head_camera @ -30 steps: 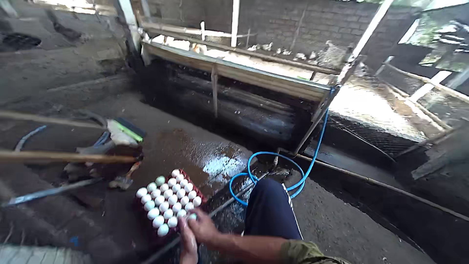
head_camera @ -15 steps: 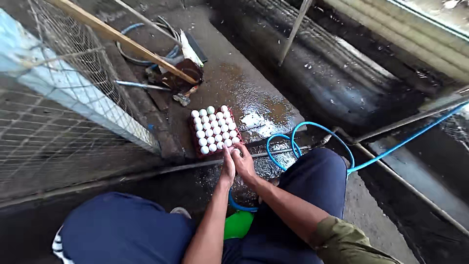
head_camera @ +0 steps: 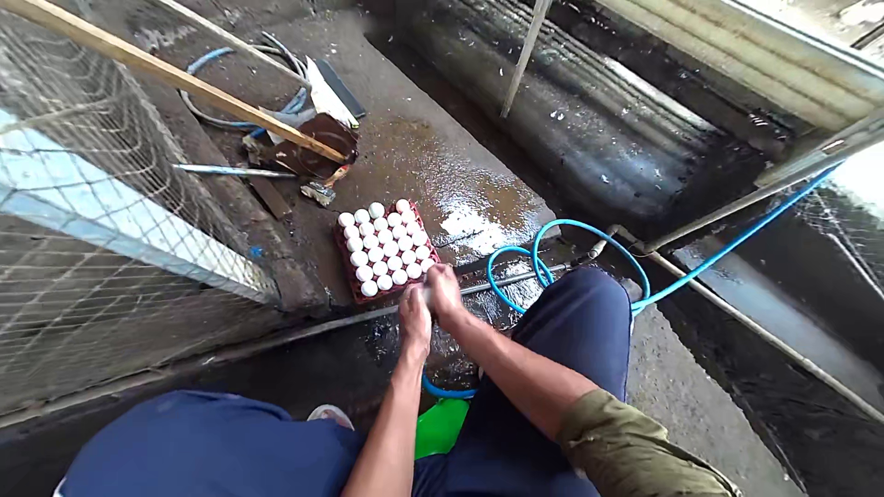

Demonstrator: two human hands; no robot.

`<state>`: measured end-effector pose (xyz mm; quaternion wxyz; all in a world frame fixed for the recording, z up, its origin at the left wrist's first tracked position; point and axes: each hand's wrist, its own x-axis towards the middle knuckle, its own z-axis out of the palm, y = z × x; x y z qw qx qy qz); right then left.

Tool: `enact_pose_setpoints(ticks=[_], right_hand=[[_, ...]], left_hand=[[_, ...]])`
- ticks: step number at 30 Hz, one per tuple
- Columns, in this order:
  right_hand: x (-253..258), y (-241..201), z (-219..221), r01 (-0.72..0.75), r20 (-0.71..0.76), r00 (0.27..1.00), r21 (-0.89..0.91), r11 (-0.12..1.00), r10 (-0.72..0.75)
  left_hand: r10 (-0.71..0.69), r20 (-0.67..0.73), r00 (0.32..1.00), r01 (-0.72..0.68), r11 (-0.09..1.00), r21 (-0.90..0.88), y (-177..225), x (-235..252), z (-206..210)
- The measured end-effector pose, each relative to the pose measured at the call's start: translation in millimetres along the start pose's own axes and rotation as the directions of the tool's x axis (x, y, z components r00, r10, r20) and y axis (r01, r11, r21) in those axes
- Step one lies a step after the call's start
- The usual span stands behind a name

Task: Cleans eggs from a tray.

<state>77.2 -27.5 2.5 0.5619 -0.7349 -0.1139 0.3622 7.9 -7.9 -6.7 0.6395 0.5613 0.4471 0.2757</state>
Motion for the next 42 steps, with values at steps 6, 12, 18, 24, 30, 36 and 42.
enact_pose_setpoints(ticks=[6, 12, 18, 24, 30, 36, 42], right_hand=[[2.9, -4.8, 4.9, -0.056, -0.017, 0.998, -0.015, 0.998, 0.056], [0.5, -2.2, 9.0, -0.073, 0.040, 0.996, -0.045, 0.996, 0.075], [16.1, 0.1, 3.9, -0.138, 0.008, 0.990, 0.225, 0.965, 0.140], [-8.8, 9.9, 12.4, 0.198, 0.028, 0.980, -0.043, 0.979, -0.197], [-29.5, 4.1, 17.1, 0.162, 0.060, 0.985, -0.003, 0.987, -0.162], [-19.7, -6.1, 14.3, 0.131, -0.017, 0.991, 0.014, 0.991, -0.131], [11.2, -3.5, 5.5, -0.094, -0.013, 0.995, 0.119, 0.988, 0.096]], left_hand=[[-0.051, -0.038, 0.998, 0.051, 0.999, 0.006, 0.5, 3.2, 0.3], [-0.108, 0.045, 0.993, 0.107, 0.994, 0.019, -4.9, 11.5, -16.9], [-0.126, 0.155, 0.980, 0.142, 0.985, -0.099, 2.9, 9.0, -22.2], [-0.010, 0.065, 0.998, 0.018, 0.994, -0.110, -2.6, 9.0, -15.7], [0.083, 0.040, 0.996, -0.082, 0.996, -0.022, -27.6, 22.5, -10.5], [0.032, 0.073, 0.997, -0.036, 0.998, 0.054, 0.5, 12.5, -6.5], [-0.075, 0.043, 0.996, 0.082, 0.976, -0.200, -6.1, 9.1, 1.9]])
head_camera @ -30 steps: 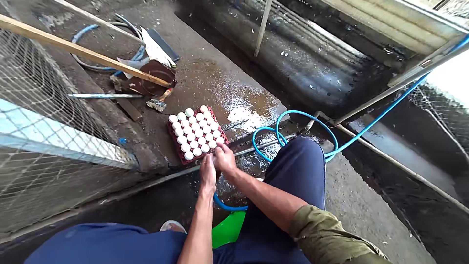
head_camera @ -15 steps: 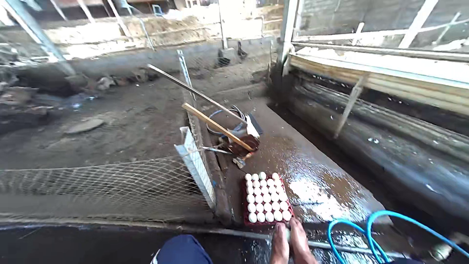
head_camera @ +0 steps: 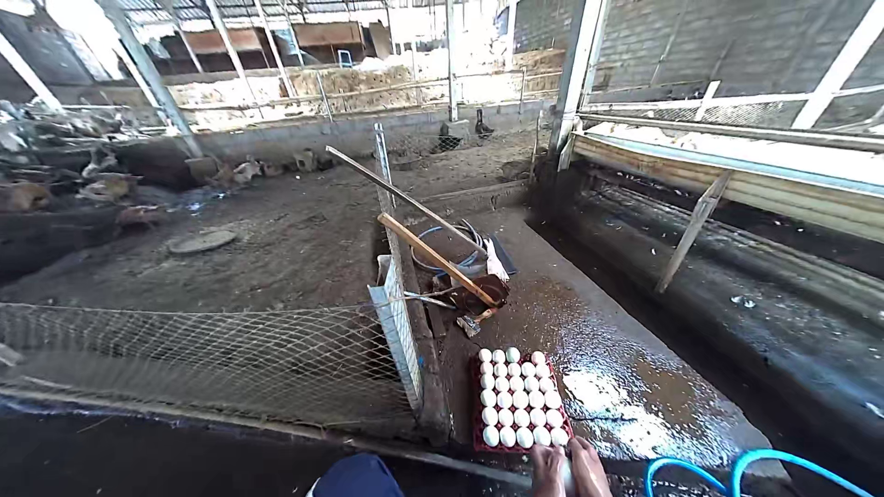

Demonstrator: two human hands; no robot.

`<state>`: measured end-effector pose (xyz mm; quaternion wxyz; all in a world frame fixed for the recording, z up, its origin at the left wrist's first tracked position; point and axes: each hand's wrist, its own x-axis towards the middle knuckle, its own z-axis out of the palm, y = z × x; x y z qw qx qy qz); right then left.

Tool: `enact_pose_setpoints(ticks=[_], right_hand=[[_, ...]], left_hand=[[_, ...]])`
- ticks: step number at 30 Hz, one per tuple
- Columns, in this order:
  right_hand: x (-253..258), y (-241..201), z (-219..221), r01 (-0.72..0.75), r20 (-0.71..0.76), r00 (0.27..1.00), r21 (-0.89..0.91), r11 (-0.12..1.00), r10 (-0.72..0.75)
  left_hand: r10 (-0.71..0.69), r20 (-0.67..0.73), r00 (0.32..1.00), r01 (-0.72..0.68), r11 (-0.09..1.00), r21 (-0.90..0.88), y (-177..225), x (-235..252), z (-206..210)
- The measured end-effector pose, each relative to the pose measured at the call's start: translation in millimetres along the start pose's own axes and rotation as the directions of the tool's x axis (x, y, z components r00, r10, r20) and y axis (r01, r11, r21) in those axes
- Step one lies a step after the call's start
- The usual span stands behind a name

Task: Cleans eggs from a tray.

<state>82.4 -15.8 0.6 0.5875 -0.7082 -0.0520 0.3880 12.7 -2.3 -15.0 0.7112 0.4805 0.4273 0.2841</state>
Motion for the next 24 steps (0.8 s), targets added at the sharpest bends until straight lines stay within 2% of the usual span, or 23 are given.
enact_pose_setpoints(ticks=[1, 3, 4, 5, 6, 7, 8, 10, 11, 13, 15, 16, 18, 20, 21, 22, 24], right_hand=[[-4.2, 0.8, 2.0, 0.062, 0.008, 0.998, -0.025, 0.998, -0.062], [-14.9, 11.2, 0.2, 0.300, 0.045, 0.954, -0.126, 0.946, -0.297], [-16.5, 14.4, -1.9, 0.354, 0.033, 0.935, -0.156, 0.922, -0.353], [-13.3, 14.9, -3.3, 0.333, -0.012, 0.941, -0.150, 0.931, -0.338], [-8.2, 14.1, -3.7, 0.245, -0.070, 0.964, -0.122, 0.962, -0.255], [-6.0, 11.4, -3.0, 0.148, -0.092, 0.983, -0.094, 0.984, -0.157], [-9.5, 10.3, -1.7, 0.119, -0.067, 0.990, -0.101, 0.988, -0.127], [-22.0, 13.5, -0.2, 0.251, 0.041, 0.968, -0.155, 0.956, -0.247], [-24.4, 16.4, -0.1, 0.289, 0.039, 0.957, -0.165, 0.943, -0.287], [-12.2, 15.6, -1.3, 0.193, -0.052, 0.978, -0.133, 0.972, -0.201], [-4.3, 11.6, -0.9, 0.069, -0.064, 0.995, -0.074, 0.995, -0.073], [-11.3, 13.7, 0.3, 0.101, -0.029, 0.994, -0.086, 0.991, -0.104], [-25.8, 16.1, -1.8, 0.212, 0.066, 0.976, -0.103, 0.972, -0.206], [-15.5, 17.4, -2.2, 0.172, -0.040, 0.983, -0.117, 0.978, -0.177], [-5.9, 16.0, -2.5, 0.107, -0.082, 0.990, -0.102, 0.989, -0.116], [-4.9, 15.1, -2.3, 0.068, -0.091, 0.993, -0.115, 0.991, -0.078], [-18.0, 18.7, -2.5, 0.156, -0.023, 0.986, -0.176, 0.972, -0.162]], left_hand=[[0.015, -0.027, 1.000, -0.016, 0.999, -0.037, 0.8, 1.6, 0.3], [0.124, 0.031, 0.992, -0.124, 0.992, 0.014, -4.1, 5.4, -3.1], [0.158, 0.066, 0.985, -0.161, 0.986, 0.044, -8.8, 7.4, -3.3], [0.147, 0.091, 0.985, -0.155, 0.984, 0.088, -8.3, 6.3, -2.8], [0.128, 0.102, 0.986, -0.141, 0.982, 0.128, -9.6, 5.0, -2.6], [0.116, 0.096, 0.989, -0.130, 0.980, 0.148, -10.4, 3.9, -2.3], [0.118, 0.066, 0.991, -0.128, 0.978, 0.165, -10.5, 3.3, -2.1], [0.137, 0.036, 0.990, -0.141, 0.974, 0.180, -9.8, 4.2, -3.6], [0.122, 0.055, 0.991, -0.130, 0.976, 0.172, -8.7, 3.0, -5.7], [0.053, 0.101, 0.993, -0.072, 0.979, 0.192, -2.6, -1.4, -8.5], [0.068, 0.081, 0.994, -0.083, 0.975, 0.208, -7.3, 2.3, -5.5], [0.101, 0.035, 0.994, -0.107, 0.970, 0.220, -12.2, 4.2, -4.3], [0.102, 0.044, 0.994, -0.109, 0.972, 0.209, -11.2, 2.7, -5.9], [-0.002, 0.072, 0.997, -0.014, 0.976, 0.217, 1.0, -7.2, -6.6], [-0.023, 0.078, 0.997, 0.004, 0.975, 0.224, 3.6, -8.1, -5.9], [-0.007, 0.071, 0.997, -0.009, 0.974, 0.226, 2.6, -8.6, -5.1], [0.066, 0.055, 0.996, -0.077, 0.968, 0.239, -2.0, -5.0, -4.9]])
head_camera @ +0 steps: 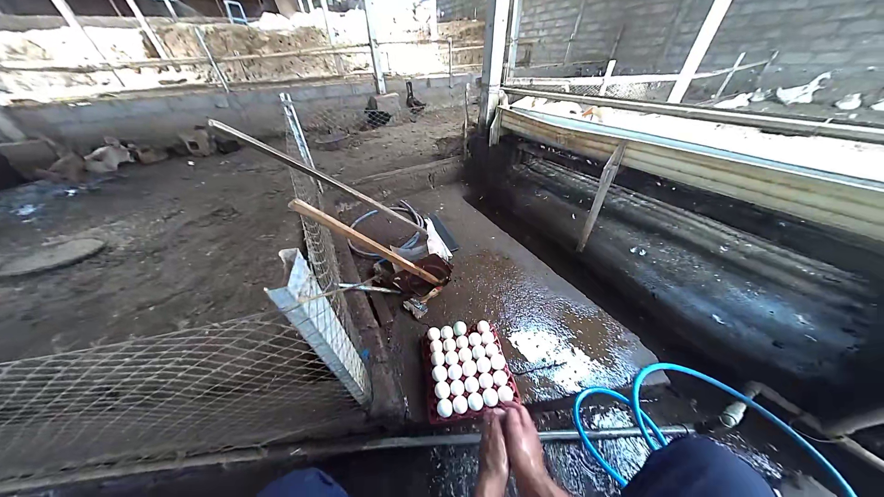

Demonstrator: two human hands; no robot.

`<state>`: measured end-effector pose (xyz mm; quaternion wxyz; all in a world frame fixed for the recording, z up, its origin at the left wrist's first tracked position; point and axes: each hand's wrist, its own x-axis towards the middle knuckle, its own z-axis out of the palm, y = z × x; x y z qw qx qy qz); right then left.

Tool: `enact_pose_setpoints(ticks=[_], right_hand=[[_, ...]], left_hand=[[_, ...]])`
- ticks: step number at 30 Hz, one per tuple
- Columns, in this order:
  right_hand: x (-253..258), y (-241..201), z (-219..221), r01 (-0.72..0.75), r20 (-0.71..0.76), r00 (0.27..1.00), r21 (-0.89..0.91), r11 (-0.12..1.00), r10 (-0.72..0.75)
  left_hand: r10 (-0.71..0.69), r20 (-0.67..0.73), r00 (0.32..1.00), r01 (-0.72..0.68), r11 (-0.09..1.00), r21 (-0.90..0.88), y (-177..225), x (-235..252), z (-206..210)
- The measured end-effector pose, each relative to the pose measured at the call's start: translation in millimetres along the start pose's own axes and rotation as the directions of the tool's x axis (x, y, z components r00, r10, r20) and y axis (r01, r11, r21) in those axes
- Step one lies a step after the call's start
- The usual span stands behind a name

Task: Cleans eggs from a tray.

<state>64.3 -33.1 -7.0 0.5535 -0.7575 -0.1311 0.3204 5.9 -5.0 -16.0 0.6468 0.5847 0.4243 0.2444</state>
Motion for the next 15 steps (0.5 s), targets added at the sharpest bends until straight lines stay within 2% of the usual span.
enact_pose_setpoints(ticks=[2, 3, 4, 5, 6, 9, 11, 12, 13, 15], right_hand=[[3.8, 10.5, -3.3, 0.095, 0.026, 0.995, 0.010, 0.995, -0.095], [13.0, 13.0, -3.4, 0.083, -0.012, 0.997, 0.033, 0.996, -0.082], [17.3, 4.1, -4.6, 0.004, -0.020, 1.000, 0.065, 0.998, -0.003], [14.6, -5.5, -3.3, -0.061, -0.021, 0.998, 0.071, 0.996, 0.063], [3.6, -9.6, -1.3, -0.064, -0.011, 0.998, 0.045, 0.997, 0.064], [-11.1, -8.3, -1.6, 0.070, 0.040, 0.997, -0.012, 0.997, -0.069], [8.4, -12.1, -5.4, -0.039, -0.001, 0.999, 0.029, 0.999, 0.039], [13.9, -14.2, -3.0, -0.101, -0.026, 0.994, 0.069, 0.993, 0.103], [9.9, -13.6, -0.3, -0.105, -0.035, 0.994, 0.067, 0.992, 0.107], [-7.4, -10.0, 0.1, 0.023, 0.018, 1.000, 0.009, 1.000, -0.023]], left_hand=[[0.001, 0.050, 0.999, -0.002, 1.000, 0.025, 0.2, -0.3, -3.3], [-0.039, 0.087, 0.995, 0.036, 0.999, 0.038, 2.0, -2.1, -5.6], [-0.059, 0.097, 0.994, 0.055, 0.998, 0.042, 1.7, -1.6, -5.6], [-0.066, 0.076, 0.995, 0.062, 0.997, 0.049, 3.6, -1.7, -4.8], [-0.054, 0.044, 0.998, 0.052, 0.997, 0.054, 5.3, -2.8, -4.9], [-0.067, 0.093, 0.993, 0.066, 0.998, 0.016, 6.9, -0.5, -8.1], [-0.146, 0.138, 0.980, 0.144, 0.989, 0.018, 12.4, -2.4, -9.5], [-0.151, 0.121, 0.981, 0.152, 0.988, -0.001, 13.2, -1.4, -8.2], [-0.140, 0.080, 0.987, 0.142, 0.989, -0.030, 13.2, -1.3, -6.4], [-0.109, 0.069, 0.992, 0.112, 0.993, -0.046, 12.6, 1.4, -7.9]])
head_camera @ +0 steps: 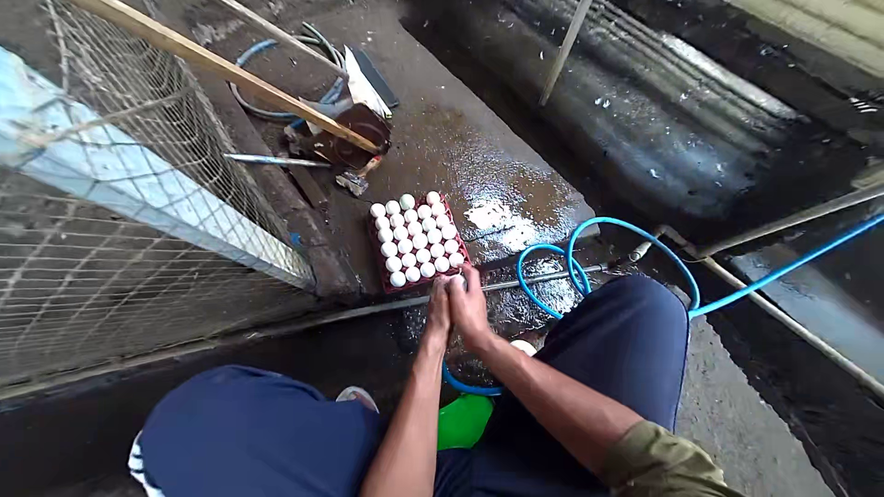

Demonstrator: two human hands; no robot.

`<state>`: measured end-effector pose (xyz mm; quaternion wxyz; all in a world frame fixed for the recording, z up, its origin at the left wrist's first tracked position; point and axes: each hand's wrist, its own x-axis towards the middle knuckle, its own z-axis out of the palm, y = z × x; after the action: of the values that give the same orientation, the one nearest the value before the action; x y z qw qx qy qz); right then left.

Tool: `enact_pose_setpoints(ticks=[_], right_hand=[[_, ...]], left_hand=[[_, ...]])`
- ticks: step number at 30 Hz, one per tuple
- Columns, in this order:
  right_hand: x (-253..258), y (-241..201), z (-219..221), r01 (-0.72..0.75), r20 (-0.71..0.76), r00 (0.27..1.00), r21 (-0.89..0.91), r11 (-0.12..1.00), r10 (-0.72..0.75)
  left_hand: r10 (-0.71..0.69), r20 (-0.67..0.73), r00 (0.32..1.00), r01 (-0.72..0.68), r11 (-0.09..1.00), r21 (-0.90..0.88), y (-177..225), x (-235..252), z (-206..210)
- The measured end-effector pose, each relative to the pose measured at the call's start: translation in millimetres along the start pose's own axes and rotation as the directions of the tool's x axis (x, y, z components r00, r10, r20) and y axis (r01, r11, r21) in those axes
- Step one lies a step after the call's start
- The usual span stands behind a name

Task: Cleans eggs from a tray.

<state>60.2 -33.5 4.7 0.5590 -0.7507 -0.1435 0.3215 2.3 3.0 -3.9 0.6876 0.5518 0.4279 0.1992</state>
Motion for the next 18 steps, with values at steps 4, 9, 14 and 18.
enact_pose_setpoints(ticks=[4, 9, 14, 18], right_hand=[[28.6, -0.1, -8.7, -0.271, 0.069, 0.962, 0.134, 0.953, 0.264], [27.8, -4.6, -2.8, -0.313, 0.181, 0.943, 0.201, 0.928, 0.278], [24.1, 20.2, 1.5, -0.039, 0.060, 0.997, -0.022, 0.999, 0.040], [-6.9, 8.3, 4.1, 0.034, 0.041, 0.999, -0.032, 0.999, -0.032]], left_hand=[[-0.218, 0.105, 0.970, 0.213, 0.975, 0.062, 3.5, 2.3, -9.6], [-0.109, -0.018, 0.994, 0.109, 0.994, -0.031, -3.3, 16.5, -13.2], [0.048, 0.000, 0.999, -0.048, 0.993, 0.108, 2.5, 3.9, -3.7], [0.092, -0.089, 0.992, -0.089, 0.995, 0.043, -10.7, 9.1, -0.3]])
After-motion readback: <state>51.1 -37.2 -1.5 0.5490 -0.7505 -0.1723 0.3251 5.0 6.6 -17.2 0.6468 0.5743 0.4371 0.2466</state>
